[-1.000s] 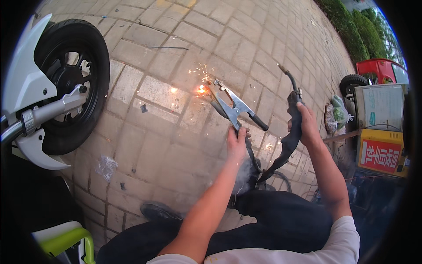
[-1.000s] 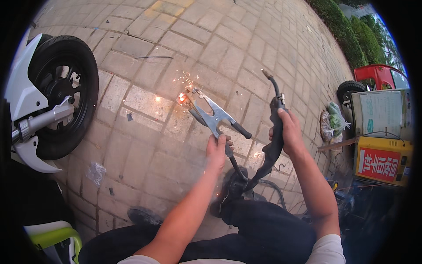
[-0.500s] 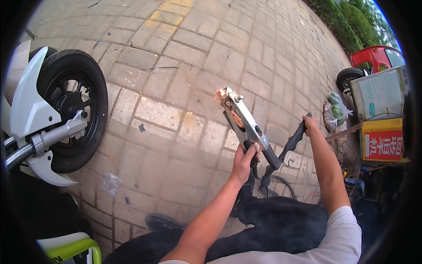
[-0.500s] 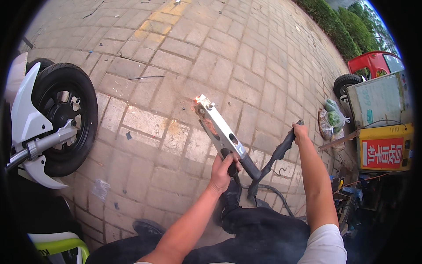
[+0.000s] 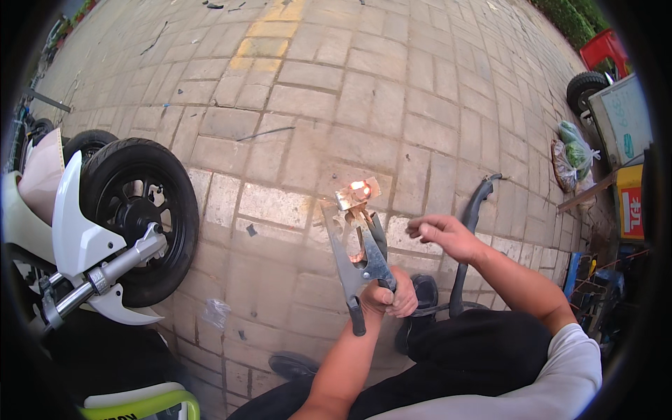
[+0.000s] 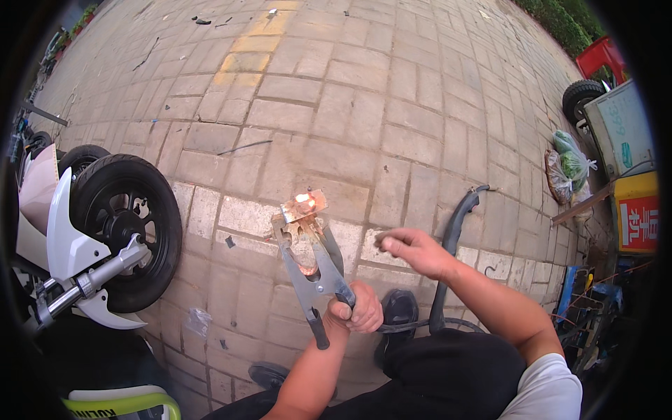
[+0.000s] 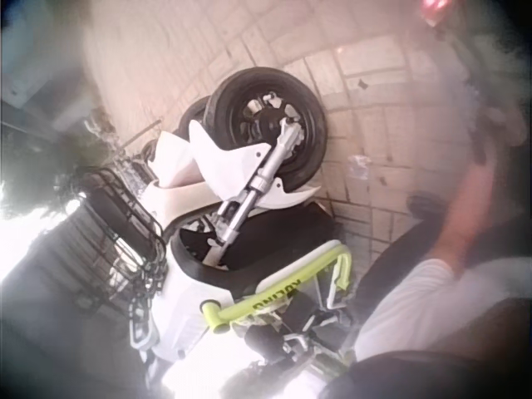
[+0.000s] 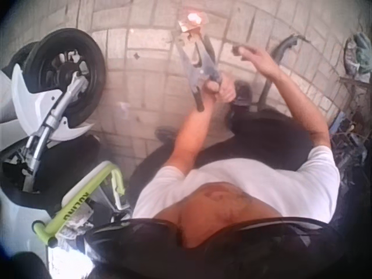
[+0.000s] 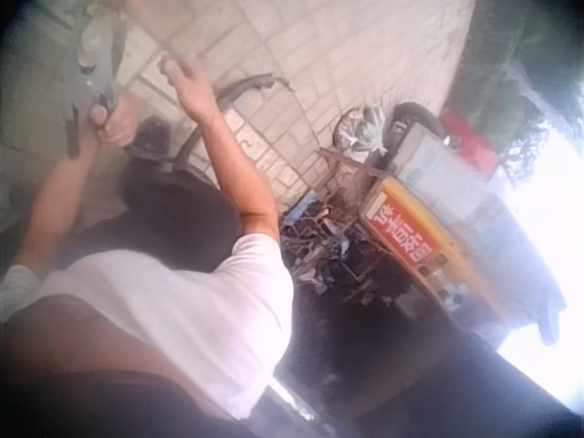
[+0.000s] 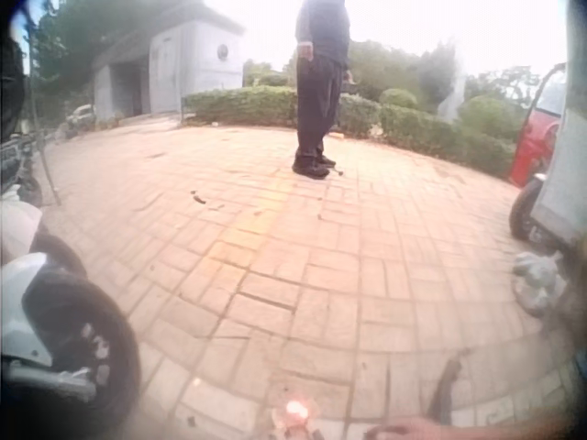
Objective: The person uses a handheld welding torch to weld a metal bracket held by a clamp on the ground. They repeatedly apply the torch to different spots on the bracket, producing sparks, while another person occasionally adjusts the clamp.
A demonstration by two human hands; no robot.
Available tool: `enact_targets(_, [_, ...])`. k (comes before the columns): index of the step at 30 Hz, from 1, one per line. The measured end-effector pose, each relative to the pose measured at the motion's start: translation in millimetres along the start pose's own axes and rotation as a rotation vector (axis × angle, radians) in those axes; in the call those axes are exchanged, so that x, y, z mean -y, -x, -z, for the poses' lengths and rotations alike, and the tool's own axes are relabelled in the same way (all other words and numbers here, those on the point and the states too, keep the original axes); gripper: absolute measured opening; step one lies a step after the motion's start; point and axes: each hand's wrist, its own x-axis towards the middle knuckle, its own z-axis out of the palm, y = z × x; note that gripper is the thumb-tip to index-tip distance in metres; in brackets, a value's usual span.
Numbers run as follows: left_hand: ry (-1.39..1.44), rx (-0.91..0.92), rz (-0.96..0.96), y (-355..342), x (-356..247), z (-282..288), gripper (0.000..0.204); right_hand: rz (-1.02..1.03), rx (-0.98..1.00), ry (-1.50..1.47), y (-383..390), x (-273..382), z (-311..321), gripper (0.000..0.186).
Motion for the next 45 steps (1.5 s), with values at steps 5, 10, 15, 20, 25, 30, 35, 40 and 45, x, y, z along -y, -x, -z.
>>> enact_targets(5, [-0.018, -0.003, 0.005, -3, 0, -2, 0.029, 0.292, 0.433, 0.186, 19, 43, -51, 0.051])
enact_targets(10, [0.031, -0.002, -0.019, 5, 5, 9, 0.028, 0.157, 0.387, 0.154, 9, 44, -66, 0.043])
enact_targets(15, [-0.21, -0.538, -0.158, 35, 0, 34, 0.054, -0.312, 0.318, -0.052, -23, 22, -71, 0.037])
enact_targets(20, [-0.422, -1.207, -0.126, 63, -6, 45, 0.053, -0.052, 0.118, 0.044, -120, -23, -79, 0.033])
enact_targets(25, [-0.531, -1.451, -0.075, 85, -4, 23, 0.036, -0.171, -0.078, -0.161, -154, -57, -51, 0.037])
enact_targets(30, [-0.576, -1.506, -0.044, 90, 3, 16, 0.032, -0.163, -0.33, -0.051, -158, -58, -16, 0.043])
enact_targets(35, [-0.668, -1.518, 0.032, 80, 11, 12, 0.03, -0.165, -0.377, 0.381, -145, -42, -6, 0.049])
enact_targets(40, [-0.766, -1.441, 0.174, 65, 4, -9, 0.029, 0.196, -0.608, 0.471, -122, -13, -5, 0.049])
enact_targets(45, [-1.048, -1.367, 0.513, 62, -18, -61, 0.033, 0.298, -0.504, 0.549, -108, 23, 17, 0.054])
